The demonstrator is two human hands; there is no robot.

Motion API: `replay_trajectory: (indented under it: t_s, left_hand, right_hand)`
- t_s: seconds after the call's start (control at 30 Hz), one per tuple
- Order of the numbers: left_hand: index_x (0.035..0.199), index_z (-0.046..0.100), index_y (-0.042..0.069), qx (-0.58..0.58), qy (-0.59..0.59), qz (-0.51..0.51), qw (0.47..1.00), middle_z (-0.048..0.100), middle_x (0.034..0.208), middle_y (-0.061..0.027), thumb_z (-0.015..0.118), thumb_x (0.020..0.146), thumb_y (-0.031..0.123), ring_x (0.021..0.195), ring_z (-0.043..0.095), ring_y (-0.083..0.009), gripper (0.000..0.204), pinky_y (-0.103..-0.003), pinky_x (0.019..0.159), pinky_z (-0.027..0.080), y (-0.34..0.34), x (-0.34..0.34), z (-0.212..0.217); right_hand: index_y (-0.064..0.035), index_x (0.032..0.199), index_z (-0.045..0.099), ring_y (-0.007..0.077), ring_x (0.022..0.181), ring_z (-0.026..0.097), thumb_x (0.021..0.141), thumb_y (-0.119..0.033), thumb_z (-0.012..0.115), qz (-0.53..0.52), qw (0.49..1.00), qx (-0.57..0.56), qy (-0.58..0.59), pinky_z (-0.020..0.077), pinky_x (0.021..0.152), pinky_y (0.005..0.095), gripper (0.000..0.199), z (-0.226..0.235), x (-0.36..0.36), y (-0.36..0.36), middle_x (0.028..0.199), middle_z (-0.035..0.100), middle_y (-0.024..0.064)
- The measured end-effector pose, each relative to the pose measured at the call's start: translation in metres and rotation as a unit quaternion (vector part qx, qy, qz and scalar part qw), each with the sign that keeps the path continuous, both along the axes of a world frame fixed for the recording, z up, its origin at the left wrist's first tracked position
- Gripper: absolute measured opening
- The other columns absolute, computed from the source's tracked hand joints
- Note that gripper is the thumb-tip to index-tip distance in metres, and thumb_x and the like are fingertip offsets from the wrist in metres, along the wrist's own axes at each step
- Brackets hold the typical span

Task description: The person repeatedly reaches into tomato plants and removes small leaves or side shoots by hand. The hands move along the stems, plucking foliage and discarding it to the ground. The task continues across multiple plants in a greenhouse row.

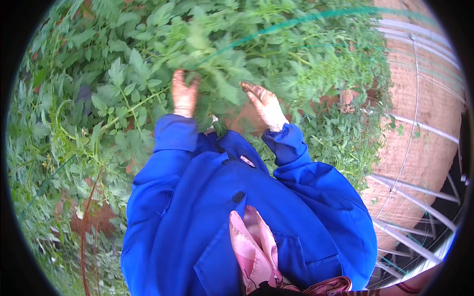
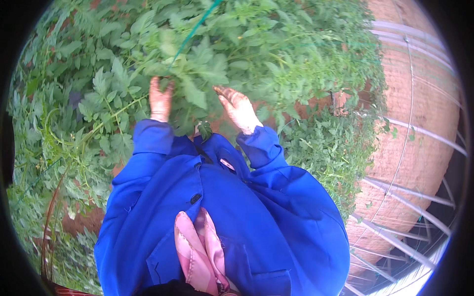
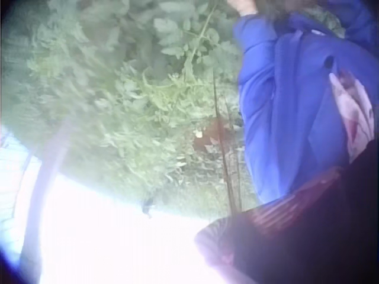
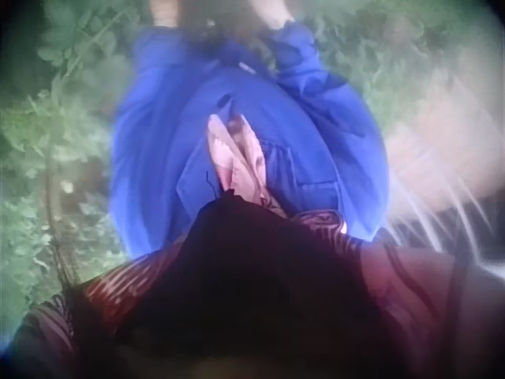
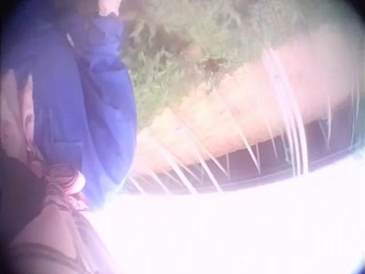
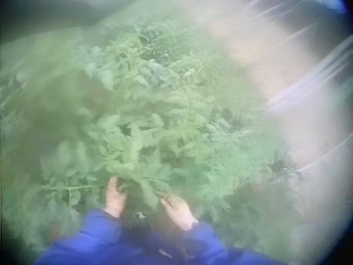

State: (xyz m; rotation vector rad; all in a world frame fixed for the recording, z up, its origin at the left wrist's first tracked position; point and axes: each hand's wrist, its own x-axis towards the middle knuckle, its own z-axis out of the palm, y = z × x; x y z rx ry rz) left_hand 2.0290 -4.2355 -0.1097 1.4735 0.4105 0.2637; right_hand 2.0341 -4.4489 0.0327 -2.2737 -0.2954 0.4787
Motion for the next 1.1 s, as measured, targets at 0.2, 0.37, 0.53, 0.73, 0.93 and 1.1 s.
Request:
replay_trajectory:
  t_s: [0.2,0.37,0.53,0.73,0.93,1.1]
  left_hand:
    - [0.127,0.039,0.005,0.012,-0.116,0.069,0.991,0.045,0.119,-0.0111,0.065,0.073,0.005,0.113,0.042,-0.0230,0.059,-0.034,0.098,0.031,0.046,0.003,0.039]
    - [0.124,0.043,0.006,0.386,-0.184,0.190,0.884,0.045,0.122,-0.0136,0.054,0.074,0.000,0.115,0.041,-0.0271,0.051,-0.038,0.100,0.029,-0.003,-0.035,0.151]
    - [0.119,0.048,0.005,0.283,-0.238,-0.155,0.916,0.050,0.120,-0.0105,0.052,0.077,0.005,0.113,0.045,-0.0253,0.042,-0.036,0.098,0.032,-0.136,-0.013,0.160]
    - [0.128,0.038,0.005,0.061,-0.099,-0.158,0.981,0.044,0.126,-0.0155,0.052,0.078,0.006,0.118,0.041,-0.0301,0.051,-0.033,0.099,0.032,-0.327,0.093,0.073]
    - [0.121,0.048,0.014,0.224,-0.134,-0.260,0.930,0.052,0.115,-0.0121,0.051,0.070,0.002,0.110,0.045,-0.0283,0.053,-0.037,0.095,0.037,-0.429,0.081,0.061]
    - [0.113,0.050,0.004,-0.597,-0.053,-0.025,0.800,0.053,0.115,-0.0083,0.045,0.088,0.014,0.107,0.048,-0.0197,0.027,-0.034,0.094,0.037,-0.403,0.091,-0.008]
  right_hand:
    - [-0.0041,0.111,0.057,0.0157,0.100,0.054,0.088,-0.016,0.050,-0.130,0.989,0.062,-0.023,0.0412,0.086,0.0271,0.028,0.104,0.001,-0.092,0.111,0.059,0.0090]
    - [0.0012,0.124,0.044,0.0200,0.111,0.049,0.087,-0.012,0.051,-0.219,0.929,0.163,-0.249,0.0366,0.096,0.0295,0.040,0.141,0.078,-0.182,0.121,0.051,0.0138]
    - [-0.0020,0.133,0.029,0.0224,0.120,0.040,0.085,-0.018,0.054,-0.092,0.945,0.166,-0.265,0.0298,0.101,0.0317,0.056,0.121,0.166,-0.178,0.129,0.043,0.0122]
    - [-0.0009,0.113,0.054,0.0122,0.107,0.047,0.089,-0.018,0.049,0.175,0.972,0.157,-0.011,0.0306,0.096,0.0270,0.030,0.103,0.202,-0.204,0.105,0.061,0.0034]
    - [-0.0020,0.108,0.057,0.0142,0.108,0.047,0.090,-0.019,0.047,0.229,0.969,0.079,0.051,0.0311,0.097,0.0283,0.026,0.094,0.228,-0.246,0.104,0.061,0.0035]
    - [-0.0020,0.100,0.062,0.0145,0.107,0.048,0.091,-0.021,0.046,0.274,0.958,0.064,0.049,0.0326,0.096,0.0284,0.026,0.077,0.248,-0.254,0.108,0.059,0.0058]
